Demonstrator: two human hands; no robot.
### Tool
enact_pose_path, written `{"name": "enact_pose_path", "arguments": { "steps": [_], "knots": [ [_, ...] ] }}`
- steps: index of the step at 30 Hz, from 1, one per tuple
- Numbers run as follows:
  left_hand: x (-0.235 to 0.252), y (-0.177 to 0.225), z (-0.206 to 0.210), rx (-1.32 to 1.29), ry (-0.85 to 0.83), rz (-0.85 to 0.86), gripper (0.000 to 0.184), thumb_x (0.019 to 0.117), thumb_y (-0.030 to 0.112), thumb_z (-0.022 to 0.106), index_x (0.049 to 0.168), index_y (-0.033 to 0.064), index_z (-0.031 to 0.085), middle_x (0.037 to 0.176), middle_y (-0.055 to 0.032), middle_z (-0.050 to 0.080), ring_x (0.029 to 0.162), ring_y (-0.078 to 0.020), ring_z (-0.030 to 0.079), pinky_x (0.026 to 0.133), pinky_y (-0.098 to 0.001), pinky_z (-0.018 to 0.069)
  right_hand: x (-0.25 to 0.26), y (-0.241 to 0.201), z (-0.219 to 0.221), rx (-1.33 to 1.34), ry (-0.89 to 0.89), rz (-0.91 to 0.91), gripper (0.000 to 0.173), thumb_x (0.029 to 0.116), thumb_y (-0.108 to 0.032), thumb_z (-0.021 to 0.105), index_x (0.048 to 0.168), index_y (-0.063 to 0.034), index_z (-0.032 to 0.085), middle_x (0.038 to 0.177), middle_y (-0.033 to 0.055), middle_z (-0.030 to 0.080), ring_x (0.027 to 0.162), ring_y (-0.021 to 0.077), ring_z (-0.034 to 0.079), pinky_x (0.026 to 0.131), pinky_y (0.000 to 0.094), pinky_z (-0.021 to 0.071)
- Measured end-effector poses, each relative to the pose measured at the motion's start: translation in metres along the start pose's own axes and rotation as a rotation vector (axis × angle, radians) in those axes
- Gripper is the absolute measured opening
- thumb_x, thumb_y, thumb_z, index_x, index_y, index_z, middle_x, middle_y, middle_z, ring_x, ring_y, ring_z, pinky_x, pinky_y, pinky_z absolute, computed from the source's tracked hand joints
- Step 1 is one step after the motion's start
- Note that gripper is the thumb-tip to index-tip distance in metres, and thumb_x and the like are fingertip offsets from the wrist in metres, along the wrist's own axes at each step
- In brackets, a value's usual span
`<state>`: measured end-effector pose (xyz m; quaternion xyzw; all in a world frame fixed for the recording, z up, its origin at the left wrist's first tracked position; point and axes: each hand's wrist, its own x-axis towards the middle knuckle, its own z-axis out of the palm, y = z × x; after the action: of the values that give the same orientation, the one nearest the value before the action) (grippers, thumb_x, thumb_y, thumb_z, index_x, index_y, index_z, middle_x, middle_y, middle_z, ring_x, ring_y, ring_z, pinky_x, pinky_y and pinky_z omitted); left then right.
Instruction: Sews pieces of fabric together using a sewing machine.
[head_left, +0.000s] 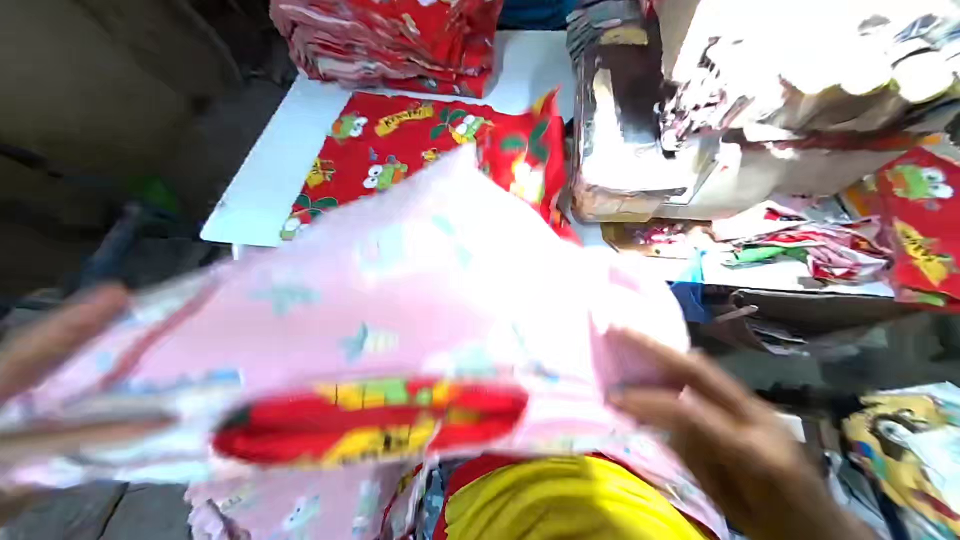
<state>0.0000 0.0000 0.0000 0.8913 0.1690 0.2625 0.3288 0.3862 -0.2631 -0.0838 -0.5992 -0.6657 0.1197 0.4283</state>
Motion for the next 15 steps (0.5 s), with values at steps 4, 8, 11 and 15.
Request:
{"name": "enact_pose_path", "arguments": {
  "steps": [4, 8, 11, 15],
  "knots": [
    [-0.074, -0.009, -0.013, 0.14, -0.382, -0.579, 0.034, 0.0981, 0.019, 0.067, 0.123, -0.0027, 0.071, 0.152, -0.034, 0.043, 0.14, -0.0404, 0.048, 0.116, -0.0479, 0.0403, -0.042, -0.002, 0.035, 0.091, -0.32, 0.104, 0.023, 0.1064, -0.012, 0.054, 0.118, -0.0103, 0.074, 0.134, 0.0114, 0.067, 0.113, 0.018, 0.07, 0.092, 0.0303, 0.0584],
    [-0.066, -0.055, 0.001, 0.296, -0.36, -0.589, 0.045, 0.1007, 0.032, 0.06, 0.132, 0.0007, 0.066, 0.145, -0.027, 0.055, 0.128, -0.0425, 0.058, 0.102, -0.0565, 0.0484, -0.016, 0.033, 0.049, -0.09, -0.224, 0.04, 0.019, 0.105, -0.019, 0.055, 0.109, -0.0121, 0.073, 0.103, 0.005, 0.073, 0.081, 0.0148, 0.072, 0.062, 0.0298, 0.0589],
    [-0.008, -0.08, 0.031, 0.364, -0.113, -0.387, 0.043, 0.1037, 0.04, 0.054, 0.125, 0.007, 0.071, 0.126, -0.0083, 0.07, 0.106, -0.0166, 0.07, 0.092, -0.0398, 0.0582, 0.04, 0.052, 0.053, -0.168, -0.082, 0.036, 0.019, 0.1034, -0.014, 0.056, 0.104, -0.007, 0.074, 0.095, 0.0077, 0.071, 0.078, 0.0167, 0.069, 0.068, 0.0317, 0.0593],
    [0.087, -0.079, 0.073, 0.348, 0.026, -0.264, 0.031, 0.1055, 0.02, 0.054, 0.117, -0.0046, 0.068, 0.112, -0.0213, 0.07, 0.097, -0.0317, 0.07, 0.09, -0.0541, 0.0555, 0.118, 0.075, 0.075, -0.221, 0.06, -0.011, 0.014, 0.099, -0.006, 0.061, 0.102, 0.0003, 0.073, 0.09, 0.0125, 0.064, 0.073, 0.023, 0.065, 0.063, 0.0369, 0.0571]
  ]
}}
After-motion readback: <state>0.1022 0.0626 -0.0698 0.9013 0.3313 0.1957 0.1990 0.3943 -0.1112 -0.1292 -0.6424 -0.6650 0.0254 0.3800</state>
